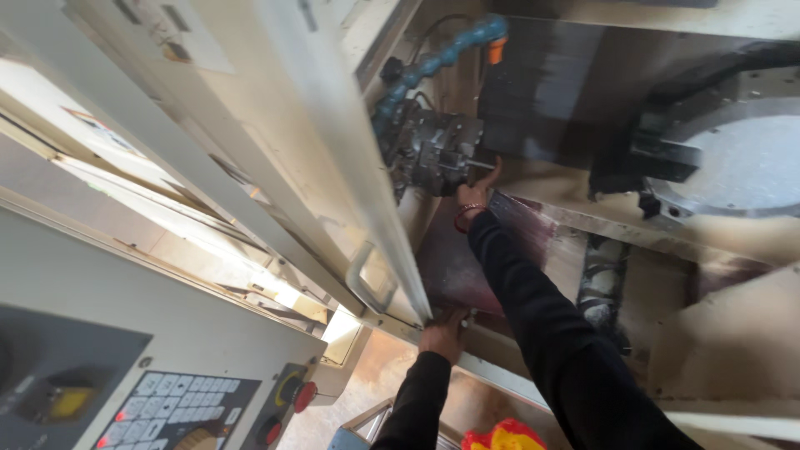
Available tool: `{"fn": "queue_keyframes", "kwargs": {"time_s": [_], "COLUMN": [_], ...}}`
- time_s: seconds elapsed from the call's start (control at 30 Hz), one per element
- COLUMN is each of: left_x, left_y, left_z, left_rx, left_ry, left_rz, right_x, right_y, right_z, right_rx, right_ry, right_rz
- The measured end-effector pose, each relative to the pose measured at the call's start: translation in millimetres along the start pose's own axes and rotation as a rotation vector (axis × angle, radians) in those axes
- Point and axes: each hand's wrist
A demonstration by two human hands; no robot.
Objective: The person repeatedly picks up cylindrical metal rods from a green bin, places them on a dial indicator gauge, and visually inspects them. They also wipe the machine door with a cloth and open the machine to place rods inside before closing it.
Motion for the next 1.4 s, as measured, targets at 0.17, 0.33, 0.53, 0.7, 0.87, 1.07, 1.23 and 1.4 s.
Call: {"fn": "queue_keyframes", "kwargs": {"time_s": [0.17, 0.33, 0.53, 0.7, 0.87, 1.07, 1.23, 1.4], "left_x": [16, 70, 294, 479, 642, 801, 839, 780], "left_y": [14, -11, -144, -203, -278, -334, -355, -335], "left_z": [0, -5, 72, 88, -52, -201, -232, -230], "left_rx": [-0.035, 0.316, 0.156, -0.143, -0.334, -0.649, -0.610, -0.375], "left_ry": [0.103, -0.074, 0.282, -0.479, -0.338, 0.468, 0.168, 0.647], "left_rz": [-0.022, 0.654, 0.877, 0.991, 1.230, 1.791, 1.887, 2.093], "right_x": [13, 82, 175, 192, 172, 178, 194, 173], "right_y": [66, 152, 332, 540, 686, 780, 803, 828], "right_z": [79, 211, 369, 437, 436, 436, 425, 380], "right_rx": [-0.211, -0.622, -0.453, -0.259, 0.387, 0.388, 0.267, 0.251], "right_ry": [0.150, 0.181, 0.244, -0.020, -0.100, -0.303, -0.073, -0.091], "right_rz": [0.178, 0.645, 0.562, 0.533, 0.374, 0.430, 0.585, 0.562]}}
Point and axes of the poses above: each hand's wrist, its own z-axis away from the middle knuckle, its own y-axis out of the back of the hand, x = y × z, and after that the axes turned 14 degrees about -x, right-handed
